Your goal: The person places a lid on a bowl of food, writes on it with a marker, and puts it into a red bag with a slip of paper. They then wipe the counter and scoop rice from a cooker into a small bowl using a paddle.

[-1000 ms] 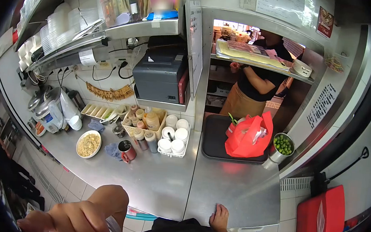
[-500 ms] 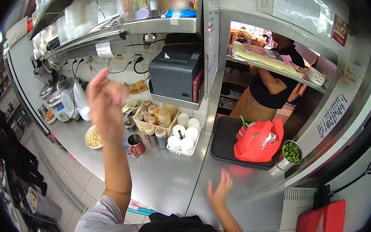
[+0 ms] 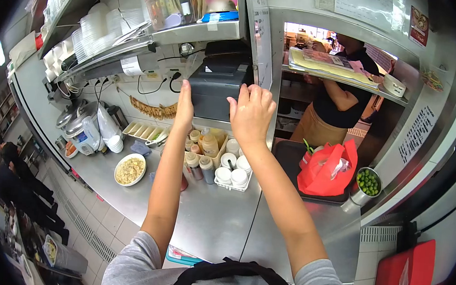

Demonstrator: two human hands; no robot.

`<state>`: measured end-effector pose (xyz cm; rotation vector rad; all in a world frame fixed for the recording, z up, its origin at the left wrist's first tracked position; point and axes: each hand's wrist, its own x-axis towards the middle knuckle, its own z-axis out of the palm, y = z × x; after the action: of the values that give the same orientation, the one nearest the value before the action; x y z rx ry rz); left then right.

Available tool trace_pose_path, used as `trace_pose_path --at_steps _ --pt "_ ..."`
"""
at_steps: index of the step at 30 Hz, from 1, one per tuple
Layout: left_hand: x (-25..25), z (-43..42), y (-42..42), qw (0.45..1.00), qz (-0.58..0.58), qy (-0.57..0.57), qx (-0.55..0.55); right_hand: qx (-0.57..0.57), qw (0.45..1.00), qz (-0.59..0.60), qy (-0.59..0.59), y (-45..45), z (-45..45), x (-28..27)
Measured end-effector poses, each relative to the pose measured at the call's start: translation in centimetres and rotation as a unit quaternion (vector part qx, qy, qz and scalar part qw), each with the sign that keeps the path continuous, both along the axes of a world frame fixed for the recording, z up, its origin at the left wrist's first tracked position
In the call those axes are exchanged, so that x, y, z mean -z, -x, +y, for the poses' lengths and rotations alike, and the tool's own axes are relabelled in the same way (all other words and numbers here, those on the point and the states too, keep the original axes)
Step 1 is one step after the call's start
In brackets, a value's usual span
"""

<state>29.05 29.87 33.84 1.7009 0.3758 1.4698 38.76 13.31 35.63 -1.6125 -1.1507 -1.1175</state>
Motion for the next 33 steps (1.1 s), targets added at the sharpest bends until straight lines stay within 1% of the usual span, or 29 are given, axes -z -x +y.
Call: trace_pose_path --at_steps 5,7,8,9,11,12,13,14,15,16,17,18,19,20,21,22,23,24,25,26,28,29,30,31,32,33 --pt "-0.6 -1.8 0.1 0.999 -0.003 0.031 -0.034 0.009 1.0 0.011 0.013 0.1 0.3 0.0" --pt "-0.7 -1.2 0.0 1.0 0.006 0.0 -0.026 0.015 1.0 0.011 0.011 0.1 0.3 0.0" --pt "-0.5 -1.1 0.2 1.0 0.006 -0.004 -0.004 0.013 1.0 0.01 0.011 0.2 0.2 -0.1" --pt "-0.3 -1.3 0.4 1.0 0.008 -0.002 -0.008 0.01 1.0 0.013 0.013 0.3 -0.3 0.0" --pt "0.1 -2.1 0.8 0.991 0.014 -0.065 -0.114 -0.045 0.998 0.004 -0.046 0.8 -1.9 0.6" --pt "-0.2 -4.5 1.9 0.994 -0.031 -0.06 -0.084 -0.105 0.993 -0.013 -0.053 0.6 -2.9 1.8" --pt "-0.7 -7.5 3.6 0.993 -0.043 -0.072 -0.088 -0.18 0.982 -0.013 -0.055 0.9 -4.2 3.0" --pt "-0.3 -10.0 4.9 0.99 -0.059 -0.086 -0.091 -0.244 0.969 -0.006 -0.032 1.3 -5.9 4.5" --pt "2.6 -9.8 5.3 0.991 -0.074 -0.094 -0.06 -0.352 0.93 0.084 -0.06 2.7 -7.2 7.1" --pt "5.2 -11.7 5.5 0.993 -0.112 0.009 0.044 -0.374 0.924 0.048 -0.062 4.1 -8.6 9.3" --pt "7.8 -14.4 5.4 0.971 -0.147 0.112 0.148 -0.443 0.895 0.047 -0.026 5.7 -9.9 11.3" --pt "10.2 -17.1 5.5 0.945 -0.129 0.206 0.217 -0.45 0.891 0.046 0.045 7.4 -10.6 13.0" --pt "11.9 -20.4 5.9 0.88 -0.121 0.37 0.272 -0.455 0.882 0.045 0.116 8.5 -11.2 14.8" --pt "17.2 -20.9 5.4 0.725 -0.21 0.345 0.557 -0.459 0.88 0.042 0.115 8.6 -11.9 17.1" --pt "21.2 -21.1 4.7 0.692 -0.253 0.32 0.596 -0.454 0.865 0.083 0.199 8.1 -12.2 20.0" --pt "23.4 -21.2 4.4 0.656 -0.294 0.291 0.631 -0.446 0.841 0.12 0.282 7.8 -12.3 23.8" --pt "22.9 -22.1 5.1 0.663 -0.297 0.283 0.626 -0.4 0.82 0.256 0.318 7.8 -11.5 31.3" --pt "21.4 -23.8 6.1 0.737 -0.157 0.427 0.501 -0.342 0.786 0.389 0.336 7.7 -10.7 38.6" --pt "20.9 -25.2 6.9 0.76 -0.009 0.551 0.343 -0.331 0.855 0.207 0.342 7.3 -12.1 34.0" --pt "21.7 -25.9 7.5 0.762 -0.013 0.554 0.335 -0.308 0.891 0.02 0.332 7.2 -13.6 28.1" --pt "23.1 -27.1 8.3 0.765 0.11 0.556 0.307 -0.213 0.927 0.025 0.309 6.1 -14.5 31.2" --pt "22.9 -27.1 8.7 0.766 0.106 0.557 0.304 -0.207 0.919 0.072 0.329 5.0 -15.4 32.4" --pt "22.4 -27.2 9.6 0.74 0.107 0.563 0.353 -0.199 0.909 0.12 0.346 4.1 -16.2 33.3" --pt "22.2 -27.1 10.5 0.711 0.109 0.569 0.399 -0.17 0.924 0.113 0.322 3.8 -17.1 33.5" --pt "22.4 -26.2 11.0 0.758 0.113 0.539 0.349 -0.142 0.938 0.107 0.299 3.8 -18.2 33.7" --pt "22.6 -24.7 11.3 0.801 0.116 0.506 0.296 -0.115 0.934 0.15 0.302 3.3 -19.5 35.0"
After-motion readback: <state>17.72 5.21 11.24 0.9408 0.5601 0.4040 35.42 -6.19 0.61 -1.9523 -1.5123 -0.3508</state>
